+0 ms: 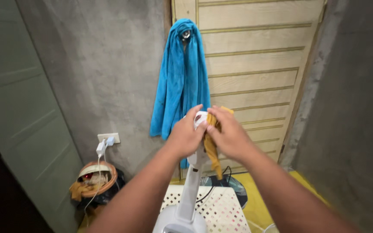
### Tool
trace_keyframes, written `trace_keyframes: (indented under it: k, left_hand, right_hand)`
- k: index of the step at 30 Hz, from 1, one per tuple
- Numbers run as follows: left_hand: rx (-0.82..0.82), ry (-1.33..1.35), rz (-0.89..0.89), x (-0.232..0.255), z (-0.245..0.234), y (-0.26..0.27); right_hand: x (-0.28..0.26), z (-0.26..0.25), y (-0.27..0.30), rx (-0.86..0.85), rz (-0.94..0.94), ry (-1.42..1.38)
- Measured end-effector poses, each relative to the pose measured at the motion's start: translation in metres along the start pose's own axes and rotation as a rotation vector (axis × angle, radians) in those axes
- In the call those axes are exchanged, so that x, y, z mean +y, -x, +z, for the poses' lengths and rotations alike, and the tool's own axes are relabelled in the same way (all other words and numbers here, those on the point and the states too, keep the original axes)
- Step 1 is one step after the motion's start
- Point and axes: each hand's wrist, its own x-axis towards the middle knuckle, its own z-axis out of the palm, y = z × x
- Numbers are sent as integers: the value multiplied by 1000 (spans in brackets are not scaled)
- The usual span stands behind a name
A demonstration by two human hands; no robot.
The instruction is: The person disassembles a white pedestal fan by removing the front grille, the fan blades, and the central hub cap. They then use a cloth to wipe the exposed motor housing and neck area.
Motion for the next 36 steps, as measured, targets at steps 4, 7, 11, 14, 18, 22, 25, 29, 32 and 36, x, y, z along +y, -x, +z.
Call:
trace_keyframes:
  k: [4, 7, 11, 14, 18, 22, 25, 29, 32, 36]
  left_hand:
    - [25, 33, -42, 12, -1, 12]
    - [3, -132, -160, 23, -6, 2]
    - [-38, -230, 40, 21, -12, -21]
    - [-25, 13, -45, 11, -4, -9]
    - [33, 157, -174, 0, 5, 4]
    - [92, 189, -83, -5, 9, 6]
    - [122, 166, -61, -4, 10, 10]
    - [109, 153, -89, -3, 9, 10]
    - [94, 212, -109, -4, 6, 12]
    - [106, 251, -60, -6, 5, 11]
  right_hand:
    - [-6, -10, -1, -123, 197, -10]
    - [-12, -19, -13, -206, 289, 30]
    - [-21, -21, -20, -255, 366, 40]
    - [-23, -23, -22, -257, 424, 28]
    - [-26, -24, -22, -274, 430, 60]
    - [-27, -25, -24, -304, 533, 116]
    - [-29, -24, -23, -307, 493, 209]
    - [-29, -22, -24, -317, 483, 248]
    - [-25, -19, -18, -325, 524, 197]
    - [-15, -8, 8, 17, 19, 110]
